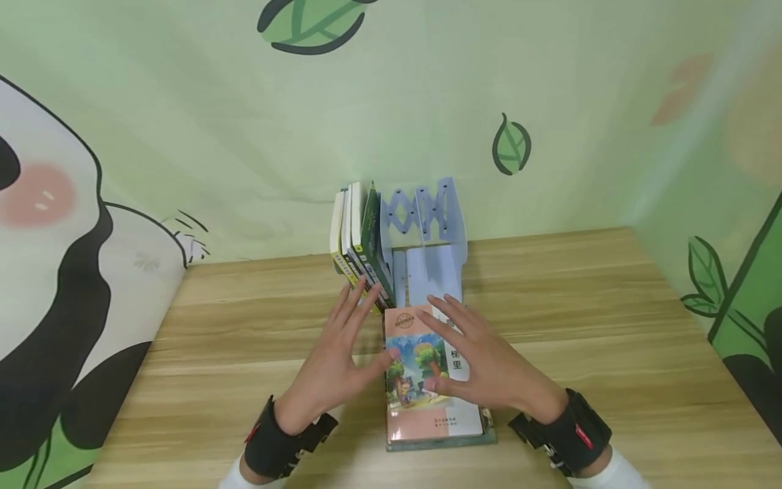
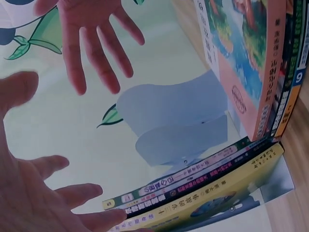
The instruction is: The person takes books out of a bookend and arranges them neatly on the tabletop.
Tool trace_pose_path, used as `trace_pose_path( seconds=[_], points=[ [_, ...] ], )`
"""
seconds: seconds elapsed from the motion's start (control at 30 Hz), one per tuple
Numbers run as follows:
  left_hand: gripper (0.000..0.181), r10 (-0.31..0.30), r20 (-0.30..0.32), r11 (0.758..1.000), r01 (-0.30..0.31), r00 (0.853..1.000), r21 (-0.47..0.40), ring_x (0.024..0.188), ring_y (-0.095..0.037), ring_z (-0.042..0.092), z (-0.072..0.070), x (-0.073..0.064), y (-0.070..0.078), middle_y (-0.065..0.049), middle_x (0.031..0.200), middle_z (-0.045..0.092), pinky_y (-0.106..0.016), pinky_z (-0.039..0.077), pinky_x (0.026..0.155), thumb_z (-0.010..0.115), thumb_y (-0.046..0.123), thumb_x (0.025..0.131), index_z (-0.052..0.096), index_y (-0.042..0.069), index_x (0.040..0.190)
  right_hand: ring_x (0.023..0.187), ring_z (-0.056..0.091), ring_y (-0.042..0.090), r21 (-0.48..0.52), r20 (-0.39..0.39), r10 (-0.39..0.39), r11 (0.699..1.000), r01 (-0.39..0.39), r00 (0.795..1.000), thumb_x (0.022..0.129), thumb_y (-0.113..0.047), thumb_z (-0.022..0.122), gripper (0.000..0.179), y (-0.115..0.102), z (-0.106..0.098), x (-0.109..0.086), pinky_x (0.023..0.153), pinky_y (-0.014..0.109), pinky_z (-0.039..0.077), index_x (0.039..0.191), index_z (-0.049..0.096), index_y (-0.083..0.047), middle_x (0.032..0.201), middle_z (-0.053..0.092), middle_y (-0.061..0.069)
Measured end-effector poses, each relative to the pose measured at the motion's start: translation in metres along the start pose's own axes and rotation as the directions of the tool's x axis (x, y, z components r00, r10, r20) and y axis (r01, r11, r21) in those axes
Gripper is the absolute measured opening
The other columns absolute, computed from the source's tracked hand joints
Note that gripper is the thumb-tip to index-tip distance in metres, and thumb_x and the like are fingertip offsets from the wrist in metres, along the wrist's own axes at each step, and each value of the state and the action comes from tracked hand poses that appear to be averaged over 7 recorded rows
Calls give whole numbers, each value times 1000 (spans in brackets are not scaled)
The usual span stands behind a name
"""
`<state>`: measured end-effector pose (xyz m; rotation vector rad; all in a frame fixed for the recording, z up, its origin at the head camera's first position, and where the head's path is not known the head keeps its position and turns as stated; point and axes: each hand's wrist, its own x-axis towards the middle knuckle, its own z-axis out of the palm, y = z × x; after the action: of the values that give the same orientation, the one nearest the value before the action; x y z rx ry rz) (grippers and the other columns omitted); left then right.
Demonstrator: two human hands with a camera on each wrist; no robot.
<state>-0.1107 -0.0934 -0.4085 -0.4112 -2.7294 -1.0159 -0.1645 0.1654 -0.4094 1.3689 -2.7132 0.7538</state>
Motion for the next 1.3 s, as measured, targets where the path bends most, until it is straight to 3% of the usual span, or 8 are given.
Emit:
trace_pose_path(
  seconds=[0.17, 0.43, 0.73, 1.3],
  points=[
    [86, -55, -54, 998, 54, 997, -17, 154, -32, 3, -7, 4, -3, -2, 167, 6, -64, 24, 116, 62, 46, 93, 7, 35, 158, 147, 23, 44, -9, -9, 5, 1000, -5, 1000, 86, -49, 71, 86, 1, -7, 1, 104, 72, 34, 156, 29, -24, 164, 21, 9],
    [89, -45, -116, 998, 41, 992, -39, 154, -31, -1, -14, 11, -7, -1, 168, 1, -67, 22, 115, 64, 45, 92, 6, 35, 158, 148, 21, 43, -13, 7, 18, 1000, -18, 1000, 85, -47, 72, 87, 1, -13, 1, 108, 71, 29, 156, 26, -25, 165, 18, 8],
    [93, -66, -181, 995, 52, 981, -83, 154, -31, 1, -19, 19, -11, -1, 168, -2, -65, 27, 112, 66, 44, 91, 4, 29, 159, 148, 21, 40, -24, -4, -1, 1000, 0, 1000, 86, -50, 70, 87, 1, -21, 2, 106, 70, 32, 157, 25, -25, 165, 19, 8],
    [89, -162, -223, 970, 114, 961, -214, 153, -27, 13, -17, 32, -26, 5, 167, -1, -59, 24, 117, 62, 44, 93, 3, 32, 159, 147, 24, 40, -5, -11, 42, 999, -42, 999, 85, -40, 74, 88, 1, -27, -1, 101, 69, 40, 157, 24, -28, 165, 16, 4]
  ],
)
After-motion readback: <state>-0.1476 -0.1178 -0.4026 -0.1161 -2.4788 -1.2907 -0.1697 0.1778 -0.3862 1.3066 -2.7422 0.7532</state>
